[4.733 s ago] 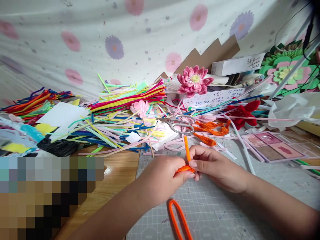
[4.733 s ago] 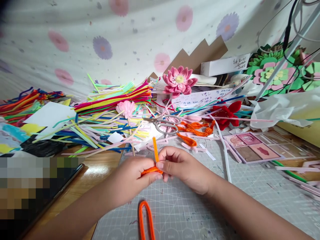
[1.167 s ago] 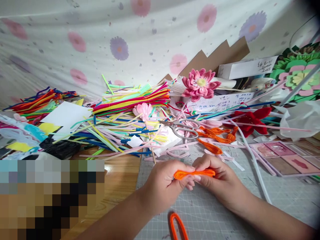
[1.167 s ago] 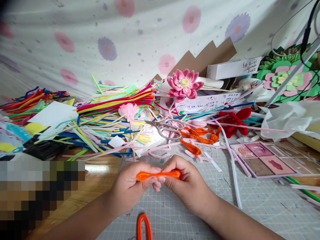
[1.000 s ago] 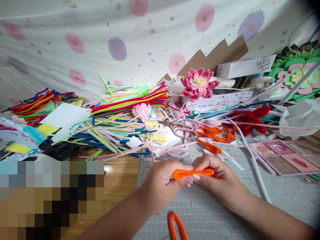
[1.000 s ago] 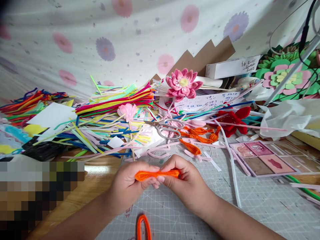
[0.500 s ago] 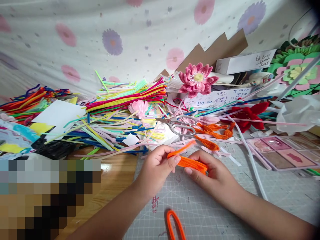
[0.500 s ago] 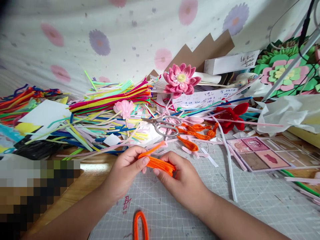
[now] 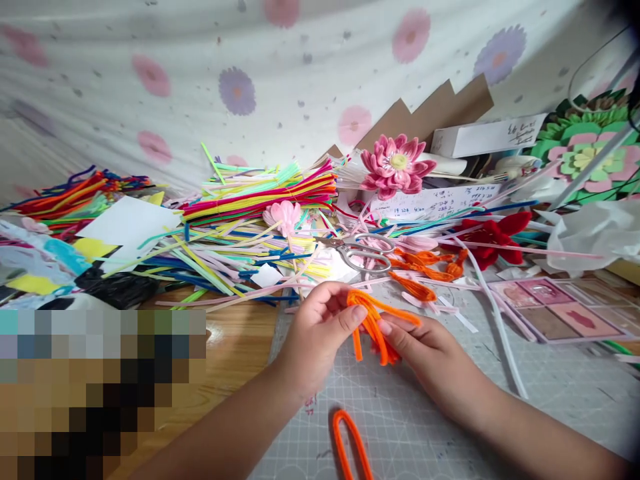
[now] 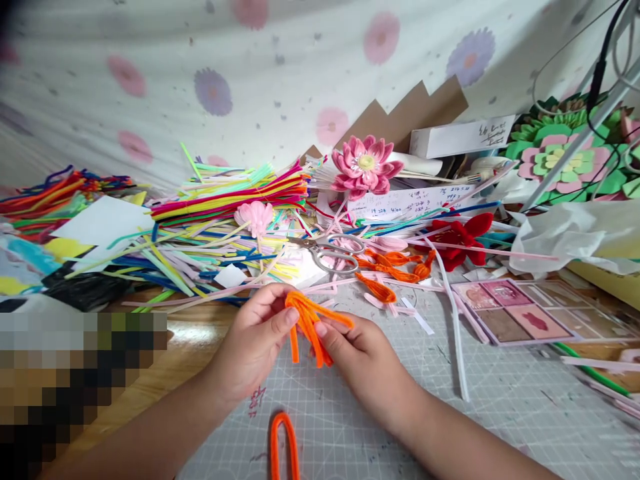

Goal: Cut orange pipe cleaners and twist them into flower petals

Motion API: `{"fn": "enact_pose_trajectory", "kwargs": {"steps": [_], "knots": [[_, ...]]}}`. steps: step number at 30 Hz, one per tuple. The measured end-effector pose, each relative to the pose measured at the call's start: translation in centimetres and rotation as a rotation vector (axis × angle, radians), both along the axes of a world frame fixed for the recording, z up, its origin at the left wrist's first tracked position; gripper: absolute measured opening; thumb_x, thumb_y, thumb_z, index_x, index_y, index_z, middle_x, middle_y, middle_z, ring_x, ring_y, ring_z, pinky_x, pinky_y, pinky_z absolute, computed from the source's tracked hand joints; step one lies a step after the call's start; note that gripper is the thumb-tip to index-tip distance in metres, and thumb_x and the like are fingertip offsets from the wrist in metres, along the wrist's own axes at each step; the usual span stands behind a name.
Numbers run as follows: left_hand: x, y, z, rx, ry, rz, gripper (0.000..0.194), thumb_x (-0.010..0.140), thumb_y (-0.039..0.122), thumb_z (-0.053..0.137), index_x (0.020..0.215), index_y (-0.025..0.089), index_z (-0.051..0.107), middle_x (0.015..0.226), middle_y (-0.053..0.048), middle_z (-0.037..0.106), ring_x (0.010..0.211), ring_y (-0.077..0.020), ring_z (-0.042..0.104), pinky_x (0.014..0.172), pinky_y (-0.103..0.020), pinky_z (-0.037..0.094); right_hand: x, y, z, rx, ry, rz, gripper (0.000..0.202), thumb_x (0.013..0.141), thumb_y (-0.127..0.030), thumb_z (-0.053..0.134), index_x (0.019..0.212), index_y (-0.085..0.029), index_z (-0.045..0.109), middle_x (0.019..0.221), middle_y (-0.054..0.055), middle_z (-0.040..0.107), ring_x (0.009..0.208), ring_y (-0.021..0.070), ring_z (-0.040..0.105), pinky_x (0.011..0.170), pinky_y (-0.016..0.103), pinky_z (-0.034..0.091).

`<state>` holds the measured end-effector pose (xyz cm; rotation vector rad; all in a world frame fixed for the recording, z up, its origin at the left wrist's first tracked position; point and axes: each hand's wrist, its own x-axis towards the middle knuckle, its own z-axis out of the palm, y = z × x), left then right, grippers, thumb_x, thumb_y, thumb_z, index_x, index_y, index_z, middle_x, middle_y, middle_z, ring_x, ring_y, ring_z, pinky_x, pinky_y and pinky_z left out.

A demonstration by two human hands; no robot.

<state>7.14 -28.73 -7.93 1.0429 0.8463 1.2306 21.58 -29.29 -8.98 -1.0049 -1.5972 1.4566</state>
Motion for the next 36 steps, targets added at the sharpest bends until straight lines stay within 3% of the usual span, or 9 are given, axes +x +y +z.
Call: {"fn": "enact_pose_trajectory", "kwargs": {"steps": [3,8,10,13,16,19,25,31,36], "knots": [[-0.3,0.1,0.1,0.045,0.185,-0.055,0.013,0.072,0.026,0.058,0.071,0.014,0.054,0.066,0.002,0.055,0.061,-0.0082,0.049,0.059,-0.02,0.039,0.1,-0.2,0.1,-0.032,0.051,-0.035,0.03,0.082,-0.04,0.047,0.064,-0.016,0.051,0.06,-0.002,0.045,0.058,0.0103,0.039,0.056,0.021,0.033],[-1.0,0.4,0.2,0.065,0.402,-0.066,0.02,0.075,0.032,0.051,0.065,0.015,0.05,0.059,0.003,0.047,0.055,-0.0087,0.041,0.053,-0.021,0.034,1.2,0.3,0.6,-0.067,0.09,0.086,0.025,0.081,-0.041,0.047,0.078,-0.018,0.057,0.073,0.001,0.054,0.071,0.0136,0.047,0.065,0.023,0.038],[-1.2,0.4,0.3,0.063,0.49,-0.109,0.02,0.076,0.032,0.05,0.064,0.015,0.047,0.058,0.004,0.043,0.054,-0.0083,0.038,0.051,-0.021,0.032,1.7,0.7,0.8,-0.041,0.109,0.04,0.027,0.083,-0.042,0.044,0.085,-0.019,0.057,0.079,0.002,0.055,0.074,0.0145,0.048,0.065,0.024,0.039],[-1.2,0.2,0.2,0.06,0.623,-0.207,0.018,0.076,0.029,0.048,0.064,0.016,0.046,0.057,0.005,0.039,0.052,-0.0078,0.035,0.048,-0.02,0.028,1.8,1.0,1.0,-0.035,0.056,0.005,0.022,0.081,-0.039,0.049,0.079,-0.019,0.057,0.073,0.001,0.054,0.068,0.0126,0.047,0.061,0.023,0.039],[-0.8,-0.2,0.1,0.065,0.7,-0.205,0.015,0.076,0.027,0.046,0.065,0.016,0.046,0.056,0.005,0.036,0.05,-0.0074,0.032,0.044,-0.02,0.024,1.3,1.0,1.2,-0.058,0.059,0.049,0.017,0.075,-0.034,0.058,0.076,-0.019,0.052,0.069,-0.002,0.049,0.061,0.0099,0.044,0.054,0.02,0.037],[-0.4,-0.5,0.3,0.053,0.653,-0.154,0.013,0.075,0.024,0.046,0.065,0.016,0.045,0.057,0.005,0.038,0.05,-0.0071,0.034,0.045,-0.02,0.026,0.9,0.8,1.2,-0.095,0.109,0.073,0.021,0.072,-0.034,0.062,0.074,-0.018,0.048,0.064,-0.004,0.046,0.053,0.0069,0.04,0.048,0.018,0.034],[0.0,-0.4,0.6,-0.059,0.299,-0.246,0.014,0.075,0.027,0.052,0.07,0.015,0.047,0.056,0.004,0.05,0.046,-0.0053,0.043,0.043,-0.017,0.032,1.0,0.8,1.0,-0.118,0.101,0.116,0.022,0.073,-0.03,0.062,0.067,-0.016,0.046,0.059,-0.004,0.05,0.055,0.007,0.045,0.052,0.019,0.036],[-0.3,0.1,0.1,-0.096,0.304,-0.257,0.016,0.074,0.029,0.055,0.071,0.013,0.052,0.059,0.003,0.051,0.046,-0.0049,0.045,0.045,-0.017,0.037,1.0,1.1,0.9,-0.086,0.108,0.129,0.019,0.075,-0.029,0.059,0.074,-0.017,0.045,0.069,-0.002,0.054,0.065,0.0095,0.052,0.059,0.021,0.04],[-0.2,0.0,0.3,-0.097,0.367,-0.243,0.018,0.075,0.031,0.054,0.073,0.012,0.054,0.063,0.001,0.053,0.054,-0.0071,0.047,0.051,-0.018,0.039,0.9,1.1,0.5,-0.019,-0.104,0.084,0.02,0.073,-0.03,0.06,0.08,-0.015,0.048,0.072,0.0,0.053,0.065,0.0123,0.05,0.058,0.024,0.041]]}}
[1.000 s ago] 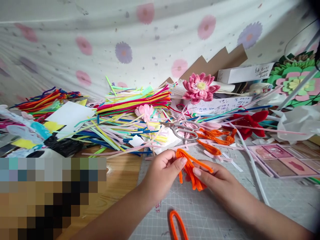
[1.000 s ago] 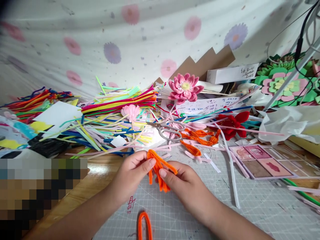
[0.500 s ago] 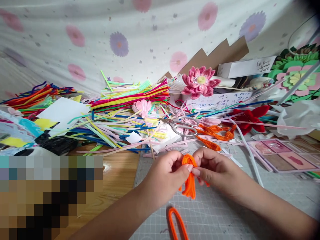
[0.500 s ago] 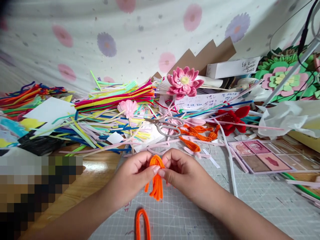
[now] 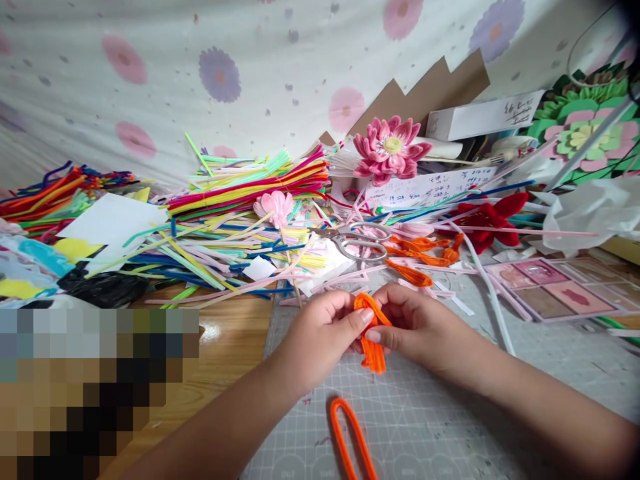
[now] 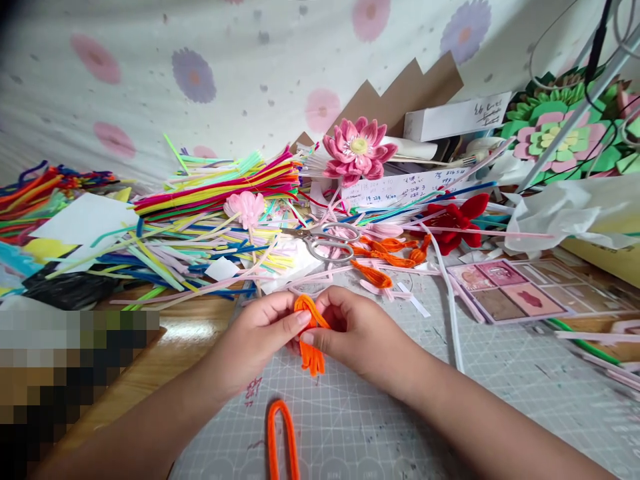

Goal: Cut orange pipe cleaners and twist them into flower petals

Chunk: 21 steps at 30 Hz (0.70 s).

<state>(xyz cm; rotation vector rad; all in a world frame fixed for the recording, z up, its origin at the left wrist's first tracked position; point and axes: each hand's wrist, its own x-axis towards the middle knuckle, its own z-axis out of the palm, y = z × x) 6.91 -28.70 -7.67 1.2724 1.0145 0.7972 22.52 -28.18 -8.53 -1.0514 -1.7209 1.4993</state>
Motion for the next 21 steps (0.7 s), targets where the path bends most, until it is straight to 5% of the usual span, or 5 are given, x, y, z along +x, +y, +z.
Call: {"fn": "enact_pose_trajectory", "kwargs": {"steps": [9,15,21], "knots": [[-0.4,0.0,0.0,0.049,0.107,-0.056,0.018,0.078,0.032,0.047,0.076,0.015,0.051,0.065,0.001,0.051,0.058,-0.0092,0.046,0.053,-0.021,0.036,0.0,-0.3,1.1,-0.048,-0.044,0.079,0.006,0.075,-0.014,0.047,0.073,-0.015,0.053,0.066,-0.001,0.053,0.06,0.0104,0.047,0.055,0.022,0.039],[-0.5,0.1,0.8,-0.073,0.058,-0.16,0.01,0.073,0.023,0.052,0.079,0.016,0.047,0.074,-0.001,0.055,0.063,-0.0119,0.054,0.054,-0.023,0.038,0.2,-0.2,0.9,-0.196,0.115,0.107,0.007,0.076,-0.019,0.05,0.072,-0.014,0.052,0.06,-0.002,0.054,0.053,0.0083,0.048,0.051,0.02,0.038],[-0.5,0.2,0.8,-0.085,0.128,-0.111,0.014,0.064,0.012,0.052,0.077,0.016,0.049,0.069,0.002,0.053,0.059,-0.0103,0.051,0.052,-0.022,0.038,0.3,-0.1,0.7,-0.221,0.119,0.118,0.013,0.074,-0.025,0.057,0.069,-0.015,0.05,0.059,-0.003,0.052,0.052,0.0077,0.047,0.049,0.019,0.036]]}}
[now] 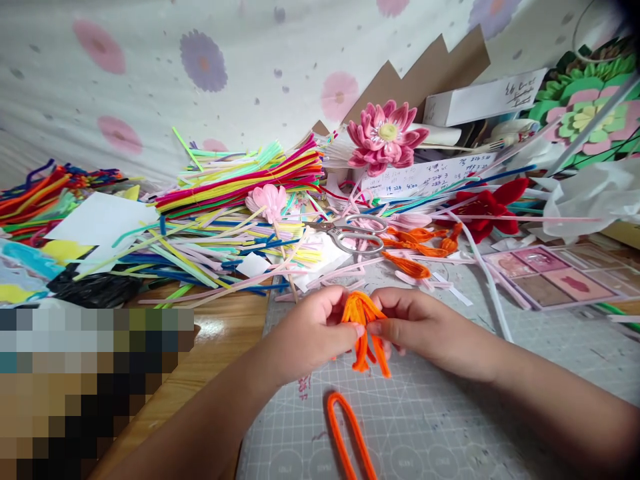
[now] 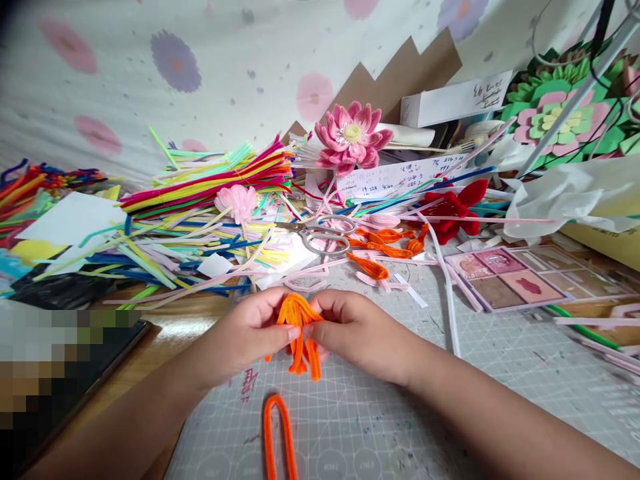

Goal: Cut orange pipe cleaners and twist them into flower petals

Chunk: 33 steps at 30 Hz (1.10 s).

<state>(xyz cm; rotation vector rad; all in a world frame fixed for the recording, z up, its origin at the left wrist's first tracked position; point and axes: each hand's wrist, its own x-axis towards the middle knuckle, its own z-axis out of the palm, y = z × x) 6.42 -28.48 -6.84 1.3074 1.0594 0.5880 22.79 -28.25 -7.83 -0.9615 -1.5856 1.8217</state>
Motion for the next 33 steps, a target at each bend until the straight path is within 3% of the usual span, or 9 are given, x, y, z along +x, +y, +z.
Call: {"fn": "enact_pose_trajectory", "kwargs": {"steps": [5,10,17,23,29,33], "knots": [[-0.06,-0.21,-0.61,0.087,0.083,0.039,0.009,0.062,0.009,0.048,0.067,0.017,0.047,0.056,0.006,0.044,0.049,-0.0069,0.041,0.044,-0.019,0.03,-0.26,-0.22,-0.12,0.0,0.007,0.046,0.023,0.071,-0.033,0.062,0.069,-0.015,0.047,0.058,-0.004,0.047,0.053,0.0076,0.044,0.051,0.02,0.036],[-0.01,-0.1,-0.45,0.041,0.002,0.092,0.008,0.062,0.015,0.053,0.069,0.016,0.049,0.058,0.005,0.049,0.051,-0.0086,0.046,0.047,-0.02,0.035,-0.21,-0.21,-0.35,0.065,-0.027,-0.004,0.026,0.071,-0.037,0.061,0.07,-0.016,0.046,0.059,-0.005,0.045,0.053,0.0077,0.041,0.049,0.02,0.034],[-0.16,0.15,-0.97,0.063,-0.005,0.112,0.01,0.065,0.017,0.055,0.074,0.015,0.052,0.059,0.005,0.048,0.049,-0.0063,0.042,0.045,-0.018,0.031,-0.26,-0.23,-0.37,0.147,-0.033,-0.015,0.021,0.076,-0.035,0.054,0.078,-0.016,0.046,0.068,-0.002,0.049,0.06,0.0103,0.045,0.053,0.022,0.037],[0.17,0.09,-0.91,0.094,-0.02,0.101,0.008,0.066,0.015,0.054,0.073,0.015,0.054,0.063,0.004,0.052,0.055,-0.0074,0.046,0.051,-0.02,0.036,-0.52,-0.33,-0.53,0.164,-0.08,-0.042,0.009,0.074,-0.023,0.055,0.073,-0.017,0.047,0.067,-0.002,0.05,0.06,0.01,0.047,0.053,0.02,0.037],[0.27,-0.35,-0.84,0.155,0.033,0.078,0.006,0.068,0.018,0.055,0.071,0.016,0.05,0.067,0.002,0.051,0.061,-0.0103,0.047,0.054,-0.022,0.038,-0.31,-0.1,-0.09,0.025,0.036,0.081,0.015,0.07,-0.025,0.06,0.071,-0.015,0.048,0.068,-0.003,0.048,0.065,0.011,0.047,0.061,0.023,0.039],[0.14,-0.33,-0.87,0.133,-0.006,0.056,0.008,0.068,0.019,0.057,0.073,0.016,0.051,0.07,0.002,0.053,0.065,-0.011,0.049,0.058,-0.023,0.041,-0.28,-0.05,-0.07,-0.034,0.076,0.091,0.013,0.072,-0.023,0.058,0.076,-0.014,0.049,0.071,-0.002,0.05,0.068,0.0106,0.049,0.065,0.024,0.04]]}}
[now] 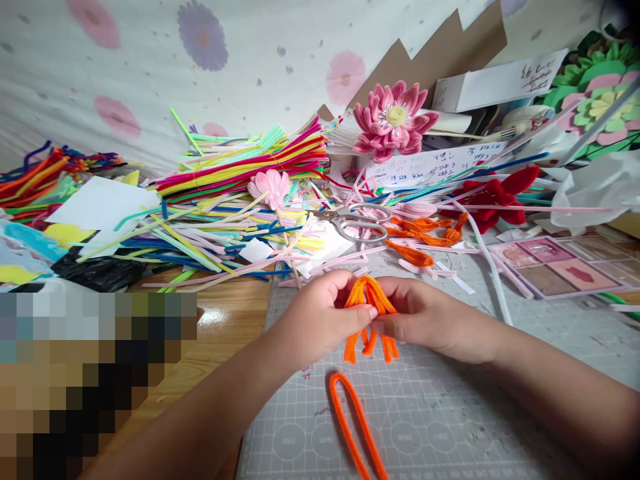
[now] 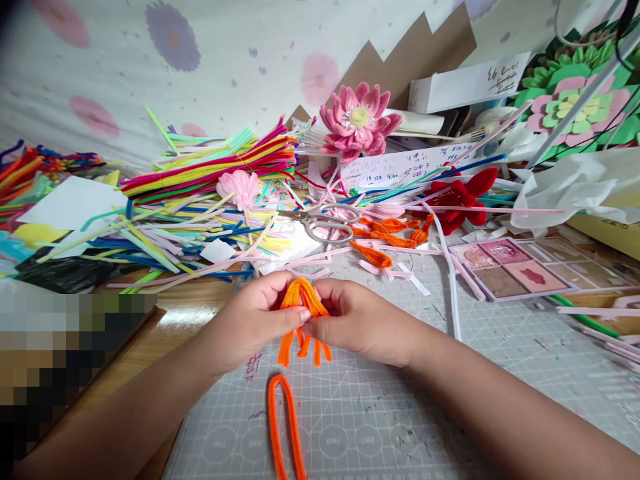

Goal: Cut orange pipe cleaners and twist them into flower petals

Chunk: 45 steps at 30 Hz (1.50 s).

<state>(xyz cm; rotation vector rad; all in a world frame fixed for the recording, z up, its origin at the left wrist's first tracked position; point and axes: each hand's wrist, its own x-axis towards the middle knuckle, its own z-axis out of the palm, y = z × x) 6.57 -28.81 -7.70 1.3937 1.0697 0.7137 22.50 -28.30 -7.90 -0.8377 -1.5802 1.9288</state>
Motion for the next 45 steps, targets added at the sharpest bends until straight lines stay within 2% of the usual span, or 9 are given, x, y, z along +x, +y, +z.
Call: {"fn": "enact_pose_trajectory", "kwargs": {"steps": [4,8,18,22,28,34,39,42,45], "knots": [[0.0,0.1,0.1,-0.074,-0.093,-0.045,0.012,0.07,0.021,0.057,0.079,0.016,0.053,0.076,0.0,0.056,0.069,-0.0121,0.053,0.063,-0.026,0.043,0.0,-0.1,-0.3,-0.031,0.01,0.009,0.011,0.073,-0.018,0.056,0.078,-0.014,0.048,0.073,-0.002,0.052,0.065,0.0089,0.049,0.059,0.021,0.039],[0.0,0.1,0.3,-0.06,-0.076,-0.042,0.01,0.07,0.021,0.057,0.077,0.016,0.052,0.073,0.001,0.055,0.066,-0.011,0.052,0.06,-0.025,0.043,0.2,0.0,-0.5,-0.031,-0.021,0.009,0.011,0.073,-0.02,0.057,0.08,-0.015,0.049,0.066,-0.003,0.05,0.056,0.0076,0.045,0.05,0.018,0.034],[-0.2,0.1,0.0,-0.042,-0.099,-0.037,0.014,0.07,0.024,0.059,0.075,0.016,0.05,0.07,0.002,0.054,0.064,-0.0111,0.052,0.058,-0.024,0.042,0.5,0.5,-1.2,-0.052,0.062,0.035,0.018,0.071,-0.024,0.062,0.079,-0.015,0.05,0.067,-0.003,0.049,0.056,0.0067,0.044,0.049,0.018,0.036],[-0.3,0.1,0.1,-0.029,-0.085,-0.016,0.016,0.07,0.026,0.06,0.075,0.016,0.049,0.07,0.001,0.054,0.062,-0.0114,0.053,0.057,-0.024,0.041,0.6,0.7,-1.2,-0.089,0.075,0.061,0.02,0.069,-0.018,0.062,0.084,-0.015,0.049,0.068,-0.002,0.051,0.056,0.0069,0.046,0.048,0.018,0.036],[-0.2,0.1,0.3,0.008,-0.145,0.025,0.011,0.071,0.021,0.059,0.073,0.015,0.049,0.067,0.004,0.052,0.06,-0.007,0.049,0.056,-0.02,0.041,0.5,0.6,-1.0,-0.105,0.08,0.026,0.023,0.065,-0.01,0.062,0.081,-0.015,0.047,0.067,-0.004,0.052,0.055,0.0051,0.045,0.049,0.016,0.035],[-0.2,-0.1,0.1,0.012,-0.176,0.05,0.011,0.072,0.021,0.058,0.076,0.015,0.049,0.069,0.003,0.053,0.062,-0.0079,0.051,0.058,-0.021,0.043,0.3,0.5,-1.1,-0.079,0.095,-0.001,0.021,0.064,-0.011,0.063,0.078,-0.014,0.048,0.062,-0.005,0.052,0.05,0.0046,0.044,0.047,0.017,0.035],[-0.1,-0.1,0.2,0.042,-0.217,0.081,0.011,0.071,0.02,0.058,0.074,0.016,0.048,0.066,0.004,0.052,0.058,-0.0065,0.048,0.052,-0.018,0.041,-0.2,0.2,-1.0,-0.029,0.157,-0.129,0.017,0.064,-0.012,0.064,0.074,-0.015,0.051,0.058,-0.006,0.051,0.046,0.003,0.04,0.041,0.014,0.028],[0.0,0.0,0.1,0.064,-0.16,0.087,0.012,0.071,0.021,0.057,0.072,0.016,0.047,0.065,0.004,0.05,0.057,-0.007,0.047,0.051,-0.019,0.04,-0.5,0.1,-1.0,-0.002,0.14,-0.149,0.016,0.065,-0.015,0.064,0.074,-0.015,0.05,0.06,-0.006,0.051,0.048,0.0035,0.041,0.041,0.014,0.028],[-0.2,0.1,-0.1,0.123,-0.041,0.094,0.013,0.072,0.024,0.056,0.072,0.016,0.046,0.065,0.004,0.048,0.06,-0.0087,0.046,0.053,-0.021,0.039,-0.2,0.1,-0.9,0.082,0.003,-0.115,0.013,0.071,-0.02,0.059,0.077,-0.016,0.048,0.063,-0.005,0.051,0.051,0.0062,0.044,0.045,0.017,0.034]]}}
